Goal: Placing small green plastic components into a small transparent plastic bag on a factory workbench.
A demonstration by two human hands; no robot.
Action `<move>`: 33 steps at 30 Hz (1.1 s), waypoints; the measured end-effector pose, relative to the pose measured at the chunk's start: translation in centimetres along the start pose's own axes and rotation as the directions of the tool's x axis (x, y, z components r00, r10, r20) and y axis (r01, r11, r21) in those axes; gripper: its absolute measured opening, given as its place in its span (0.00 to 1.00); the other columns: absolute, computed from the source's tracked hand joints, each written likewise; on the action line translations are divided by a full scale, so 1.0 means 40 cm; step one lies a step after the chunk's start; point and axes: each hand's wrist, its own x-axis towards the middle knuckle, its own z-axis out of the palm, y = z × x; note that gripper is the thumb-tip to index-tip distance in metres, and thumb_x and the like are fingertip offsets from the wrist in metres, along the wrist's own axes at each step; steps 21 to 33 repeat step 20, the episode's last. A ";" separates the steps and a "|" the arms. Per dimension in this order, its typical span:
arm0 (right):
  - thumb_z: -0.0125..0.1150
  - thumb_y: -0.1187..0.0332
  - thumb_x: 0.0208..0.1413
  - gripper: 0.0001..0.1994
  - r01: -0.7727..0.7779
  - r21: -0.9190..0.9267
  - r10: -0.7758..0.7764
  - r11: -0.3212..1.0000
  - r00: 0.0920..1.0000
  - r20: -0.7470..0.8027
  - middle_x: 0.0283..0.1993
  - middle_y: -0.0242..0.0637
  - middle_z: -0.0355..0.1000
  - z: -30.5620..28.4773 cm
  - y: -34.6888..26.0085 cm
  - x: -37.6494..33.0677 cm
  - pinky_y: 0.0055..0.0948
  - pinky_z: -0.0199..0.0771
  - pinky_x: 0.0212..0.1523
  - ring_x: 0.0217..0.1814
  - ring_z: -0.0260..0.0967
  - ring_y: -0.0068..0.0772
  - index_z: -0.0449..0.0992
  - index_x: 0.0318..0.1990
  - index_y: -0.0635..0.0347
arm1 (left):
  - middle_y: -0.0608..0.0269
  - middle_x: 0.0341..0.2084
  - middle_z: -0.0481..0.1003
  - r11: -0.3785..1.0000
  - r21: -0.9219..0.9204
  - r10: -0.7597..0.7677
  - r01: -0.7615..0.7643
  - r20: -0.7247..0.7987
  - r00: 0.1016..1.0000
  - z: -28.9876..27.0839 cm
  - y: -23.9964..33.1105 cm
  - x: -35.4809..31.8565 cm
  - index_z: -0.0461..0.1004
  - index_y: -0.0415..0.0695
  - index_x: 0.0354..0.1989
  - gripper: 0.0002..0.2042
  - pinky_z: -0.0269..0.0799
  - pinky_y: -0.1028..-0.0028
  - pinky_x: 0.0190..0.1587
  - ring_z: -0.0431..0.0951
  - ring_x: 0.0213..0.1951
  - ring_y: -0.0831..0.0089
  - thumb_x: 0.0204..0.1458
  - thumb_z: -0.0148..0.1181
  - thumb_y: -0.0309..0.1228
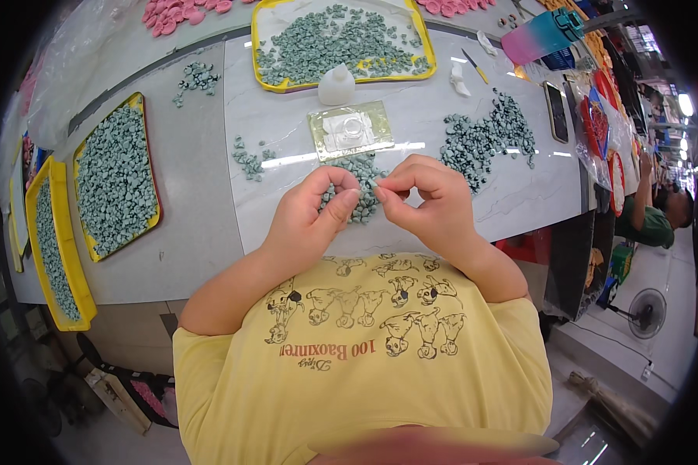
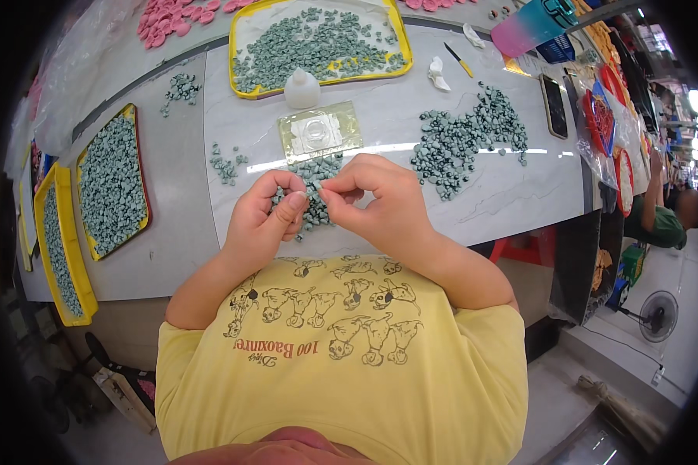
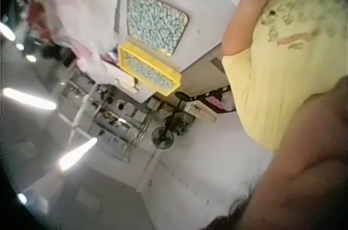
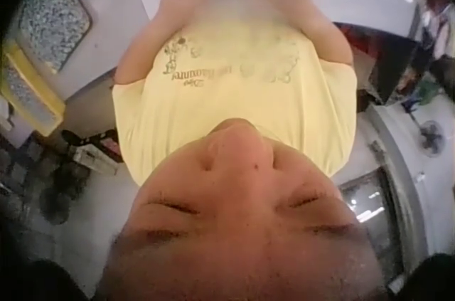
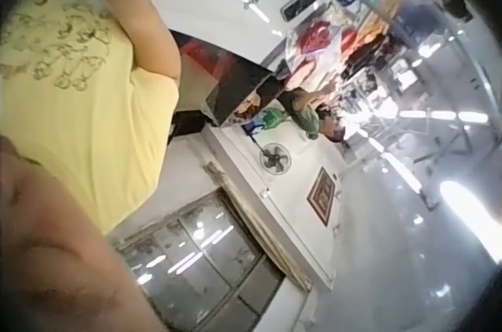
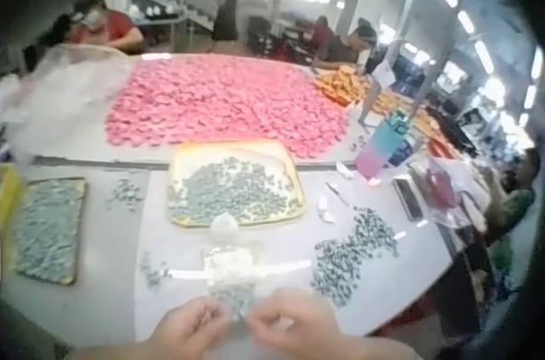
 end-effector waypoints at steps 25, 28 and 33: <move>0.64 0.81 0.37 0.06 0.177 -0.166 -0.188 0.970 0.980 -0.057 0.23 0.33 0.71 0.007 -0.018 -0.013 0.19 0.66 0.25 0.24 0.67 0.22 0.76 0.26 0.63 | 0.69 0.26 0.69 0.981 0.193 0.020 -0.012 -0.038 0.999 0.007 0.001 -0.013 0.64 0.42 0.41 0.10 0.65 0.81 0.31 0.67 0.27 0.80 0.57 0.50 0.35; 0.64 0.81 0.37 0.06 0.177 -0.166 -0.188 0.970 0.980 -0.057 0.23 0.33 0.71 0.007 -0.018 -0.013 0.19 0.66 0.25 0.24 0.67 0.22 0.76 0.26 0.63 | 0.69 0.26 0.69 0.981 0.193 0.020 -0.012 -0.038 0.999 0.007 0.001 -0.013 0.64 0.42 0.41 0.10 0.65 0.81 0.31 0.67 0.27 0.80 0.57 0.50 0.35; 0.64 0.81 0.37 0.06 0.177 -0.166 -0.188 0.970 0.980 -0.057 0.23 0.33 0.71 0.007 -0.018 -0.013 0.19 0.66 0.25 0.24 0.67 0.22 0.76 0.26 0.63 | 0.69 0.26 0.69 0.981 0.193 0.020 -0.012 -0.038 0.999 0.007 0.001 -0.013 0.64 0.42 0.41 0.10 0.65 0.81 0.31 0.67 0.27 0.80 0.57 0.50 0.35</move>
